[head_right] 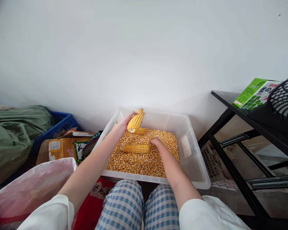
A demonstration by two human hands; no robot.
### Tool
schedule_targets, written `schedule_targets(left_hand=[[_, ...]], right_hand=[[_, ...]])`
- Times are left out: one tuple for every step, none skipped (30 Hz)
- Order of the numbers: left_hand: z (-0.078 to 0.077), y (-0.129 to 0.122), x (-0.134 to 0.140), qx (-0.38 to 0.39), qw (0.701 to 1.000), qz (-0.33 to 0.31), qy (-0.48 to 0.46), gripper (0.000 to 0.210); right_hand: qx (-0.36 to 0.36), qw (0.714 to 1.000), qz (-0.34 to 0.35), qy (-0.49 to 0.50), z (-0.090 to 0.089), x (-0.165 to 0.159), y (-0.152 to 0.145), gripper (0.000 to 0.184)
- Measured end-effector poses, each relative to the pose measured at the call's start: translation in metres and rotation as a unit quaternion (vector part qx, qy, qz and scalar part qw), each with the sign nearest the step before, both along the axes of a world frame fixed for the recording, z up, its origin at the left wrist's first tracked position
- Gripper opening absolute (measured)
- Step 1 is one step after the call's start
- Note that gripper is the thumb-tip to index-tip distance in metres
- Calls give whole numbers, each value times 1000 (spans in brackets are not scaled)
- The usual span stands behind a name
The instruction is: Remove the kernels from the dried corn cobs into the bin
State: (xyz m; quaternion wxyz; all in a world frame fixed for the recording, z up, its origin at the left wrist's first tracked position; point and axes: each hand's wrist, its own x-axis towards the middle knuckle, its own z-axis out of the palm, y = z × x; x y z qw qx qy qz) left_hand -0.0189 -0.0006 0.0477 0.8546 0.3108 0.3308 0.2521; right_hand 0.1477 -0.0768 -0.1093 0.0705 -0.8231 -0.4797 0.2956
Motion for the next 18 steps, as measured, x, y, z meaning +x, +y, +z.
schedule_targets(left_hand=[[4,-2,2,-2,1000,14,-21,25],[7,-5,4,-5,999,33,-43,26],[11,-7,6,-8,996,56,-66,26],[15,-8,8,-11,993,82,-88,27],[18,-10,11,-15,988,110,-110,27],[22,-11,14,-20,982,138,-129,27],[26,-11,18,-26,976,163,-144,27],[29,-12,21,-32,970,185,-157,26],[32,-13,25,-39,964,203,-167,24],[33,-14,28,-46,959,216,-177,23],[33,-15,31,-52,954,227,-187,22],[32,-16,34,-56,950,237,-196,21],[30,-17,36,-59,947,243,-202,22],[26,-19,38,-62,945,247,-204,22],[22,-20,40,-64,945,249,-201,23],[17,-21,41,-67,947,250,-191,24],[12,-22,42,-69,949,250,-178,25],[7,-23,43,-67,951,253,-165,25]], right_hand=[[2,1000,-5,5,2,1,2,29],[5,1000,-9,10,4,2,4,29],[9,1000,-13,14,7,5,6,28],[12,1000,-16,19,9,8,7,28],[13,999,-17,25,11,12,8,27],[11,999,-17,33,12,16,7,27],[7,999,-15,41,13,19,7,26],[2,999,-11,50,13,22,5,26],[-4,998,-6,59,13,24,4,25],[-12,998,-1,68,13,24,2,24],[-20,997,4,77,12,24,1,24],[-30,996,8,85,12,23,0,24],[-42,995,13,93,11,21,-1,23],[-55,993,16,100,10,19,-1,23],[-68,992,18,105,10,17,-1,22],[-77,991,17,109,10,15,-1,19],[-79,991,15,110,12,15,-1,16],[-72,991,11,111,14,15,-1,14]])
